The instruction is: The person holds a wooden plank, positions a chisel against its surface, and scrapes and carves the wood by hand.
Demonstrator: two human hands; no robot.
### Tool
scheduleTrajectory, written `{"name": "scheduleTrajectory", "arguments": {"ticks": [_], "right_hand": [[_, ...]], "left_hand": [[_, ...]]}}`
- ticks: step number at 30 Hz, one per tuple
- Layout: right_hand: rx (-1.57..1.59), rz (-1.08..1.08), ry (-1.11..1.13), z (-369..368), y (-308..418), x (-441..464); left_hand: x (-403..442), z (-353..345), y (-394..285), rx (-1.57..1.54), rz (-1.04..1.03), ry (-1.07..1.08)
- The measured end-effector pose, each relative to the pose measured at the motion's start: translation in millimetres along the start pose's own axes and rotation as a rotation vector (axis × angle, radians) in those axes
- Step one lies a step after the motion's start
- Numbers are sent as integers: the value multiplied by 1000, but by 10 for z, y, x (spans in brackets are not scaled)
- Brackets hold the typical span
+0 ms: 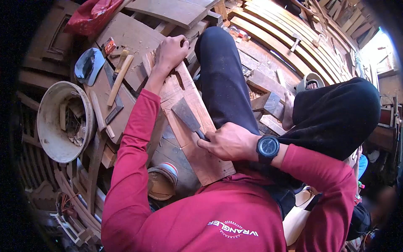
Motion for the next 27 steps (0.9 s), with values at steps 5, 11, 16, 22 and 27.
{"name": "scheduleTrajectory", "arguments": {"ticks": [5, 11, 16, 22, 27], "right_hand": [[-85, 161, -12, -140, 243, 3], [-138, 175, -226, -69, 32, -13], [-147, 210, -178, -59, 136, -1], [-185, 281, -335, 49, 202, -63], [-127, 130, -305, 20, 17, 11]], "left_hand": [[-9, 29, 15, 16, -25, -33], [21, -6, 48, -12, -7, -20], [40, -15, 65, 15, -38, -37], [21, -5, 55, -8, 20, 6], [-4, 6, 41, 4, 30, 10]]}}
Point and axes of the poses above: each hand's wrist, its own x-axis towards the middle knuckle, its own z-axis out of the back of the hand, y = z × x, the point moved 9 cm from there along x, towards the middle knuckle, and after that the axes turned 15 degrees about -x, right-handed, at the moved point
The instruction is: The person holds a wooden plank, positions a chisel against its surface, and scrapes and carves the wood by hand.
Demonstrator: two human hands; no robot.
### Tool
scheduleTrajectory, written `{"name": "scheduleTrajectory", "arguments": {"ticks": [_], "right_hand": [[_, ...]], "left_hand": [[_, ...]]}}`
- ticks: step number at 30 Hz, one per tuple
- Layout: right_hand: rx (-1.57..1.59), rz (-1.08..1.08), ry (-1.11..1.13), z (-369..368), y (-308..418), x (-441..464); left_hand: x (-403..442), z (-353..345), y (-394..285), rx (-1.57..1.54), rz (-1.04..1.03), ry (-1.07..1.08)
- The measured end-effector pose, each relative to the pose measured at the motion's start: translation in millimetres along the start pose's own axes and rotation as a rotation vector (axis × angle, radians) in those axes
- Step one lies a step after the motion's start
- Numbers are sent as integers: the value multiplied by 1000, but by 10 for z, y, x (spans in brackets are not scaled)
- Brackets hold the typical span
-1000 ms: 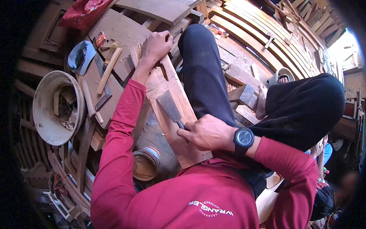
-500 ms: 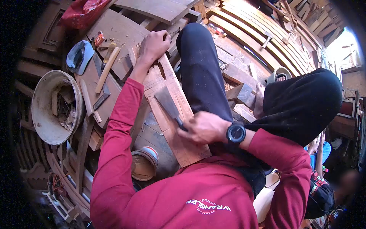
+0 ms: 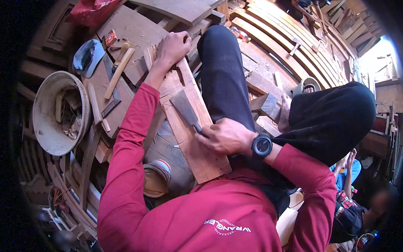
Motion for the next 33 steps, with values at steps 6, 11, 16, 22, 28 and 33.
{"name": "scheduleTrajectory", "arguments": {"ticks": [6, 11, 16, 22, 28, 33], "right_hand": [[92, 83, -65, 225, 117, 73], [49, 31, -49, 75, 82, 6], [44, 5, -13, 15, 67, 82], [100, 119, -27, 155, 244, 97], [114, 52, -92, 169, 83, 83], [58, 59, 16, 59, 177, 117]], "left_hand": [[18, 12, 1, 9, -17, -3], [14, 12, -37, 5, 4, 8], [10, -8, -9, 7, -36, -7], [16, 11, 15, 15, -22, -21], [12, 18, -27, 1, 3, 5], [14, 13, -22, 23, -32, -7]]}}
Point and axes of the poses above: each hand's wrist, its own x-axis towards the middle knuckle, its own z-axis out of the back of the hand, y = z × x, the point moved 9 cm from there along x, towards the middle knuckle, and after that the axes turned 15 degrees about -x, right-handed, at the moved point
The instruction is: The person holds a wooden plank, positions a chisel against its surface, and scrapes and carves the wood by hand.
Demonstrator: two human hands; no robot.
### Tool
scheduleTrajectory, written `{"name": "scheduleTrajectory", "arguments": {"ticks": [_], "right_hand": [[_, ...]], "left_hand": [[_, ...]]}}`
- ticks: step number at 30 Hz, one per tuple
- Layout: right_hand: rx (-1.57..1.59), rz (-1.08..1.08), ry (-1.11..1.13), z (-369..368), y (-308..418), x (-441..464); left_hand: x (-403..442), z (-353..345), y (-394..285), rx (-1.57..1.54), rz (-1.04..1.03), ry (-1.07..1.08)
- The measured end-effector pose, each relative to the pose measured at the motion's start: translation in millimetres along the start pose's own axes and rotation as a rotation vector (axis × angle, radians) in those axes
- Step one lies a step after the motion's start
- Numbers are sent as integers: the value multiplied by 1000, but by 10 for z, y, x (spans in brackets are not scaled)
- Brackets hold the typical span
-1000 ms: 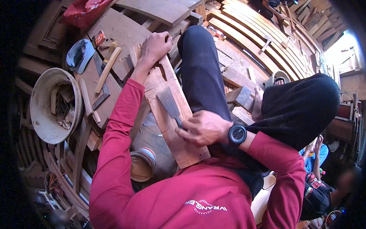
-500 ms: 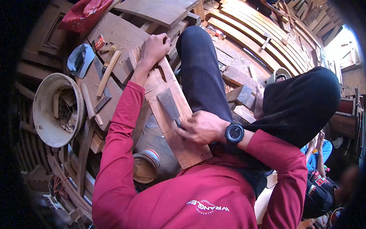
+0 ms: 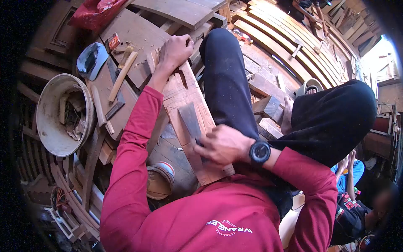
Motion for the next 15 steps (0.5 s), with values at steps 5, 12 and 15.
{"name": "scheduleTrajectory", "arguments": {"ticks": [5, 12, 15], "right_hand": [[-3, 30, -23, 16, -23, -60], [-10, -45, -35, 70, -195, 4], [-31, 25, -17, 39, -33, -16]], "left_hand": [[17, -10, 3, -20, 19, 11], [-5, -28, 15, -26, 1, -2], [32, -6, 0, -29, -21, -11]]}}
Point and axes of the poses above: each hand's wrist, its own x-axis towards the middle knuckle, its own z-axis out of the back of the hand, y = z × x, the point moved 9 cm from there along x, towards the middle knuckle, and after that the axes turned 15 degrees about -x, right-handed, at the moved point
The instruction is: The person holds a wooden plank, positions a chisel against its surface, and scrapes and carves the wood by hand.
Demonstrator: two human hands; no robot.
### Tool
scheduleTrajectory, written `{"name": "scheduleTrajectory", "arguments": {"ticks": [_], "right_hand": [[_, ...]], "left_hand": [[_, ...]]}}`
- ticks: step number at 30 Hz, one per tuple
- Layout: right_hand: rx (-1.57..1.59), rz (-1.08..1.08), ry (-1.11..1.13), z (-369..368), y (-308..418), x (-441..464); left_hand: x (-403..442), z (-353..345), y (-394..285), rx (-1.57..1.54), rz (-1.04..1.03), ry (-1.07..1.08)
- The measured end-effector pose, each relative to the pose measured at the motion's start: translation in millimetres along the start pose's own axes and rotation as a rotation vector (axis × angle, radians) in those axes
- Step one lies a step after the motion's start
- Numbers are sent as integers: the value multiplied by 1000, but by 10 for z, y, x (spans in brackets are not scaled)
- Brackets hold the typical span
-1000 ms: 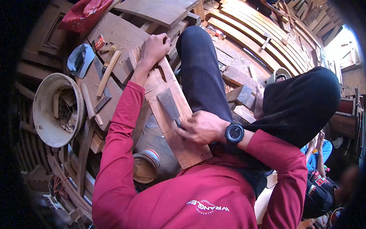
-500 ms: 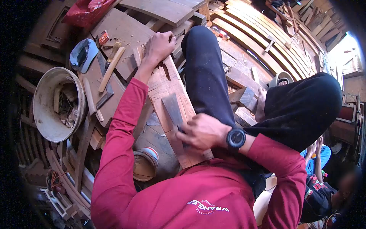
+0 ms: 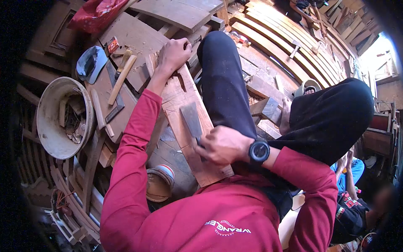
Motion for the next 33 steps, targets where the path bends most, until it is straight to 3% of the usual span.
{"name": "scheduleTrajectory", "arguments": {"ticks": [1, 6, 10, 15, 19, 20, 25, 30, 33], "right_hand": [[27, 20, 131, -123, 70, -15], [18, -127, 7, 63, -230, 46], [46, 1, 185, -122, 62, -24], [15, -111, 70, -74, -144, -9], [-32, -19, 64, -80, 53, -1], [-3, -7, 195, -170, 116, -33], [35, -137, -41, 178, -238, 77], [13, -2, 109, -108, 96, -33], [17, -46, -46, 79, -109, 35]], "left_hand": [[3, 2, 3, 2, 1, -6], [-35, -7, 0, -14, 36, 9], [2, -7, 36, -20, 29, 9], [-49, 5, -18, 0, 12, -3], [-16, 0, -1, 12, 4, -3], [-15, -12, 12, 2, -3, -4], [-33, 5, -21, 10, 22, 14], [-23, 3, 2, -1, 14, 0], [-18, -20, 38, 2, -10, -17]]}}
Point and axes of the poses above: each hand's wrist, its own x-axis towards the middle knuckle, its own z-axis out of the back of the hand, y = z × x, the point moved 9 cm from there along x, towards the middle knuckle, and after that the axes turned 15 degrees about -x, right-handed, at the moved point
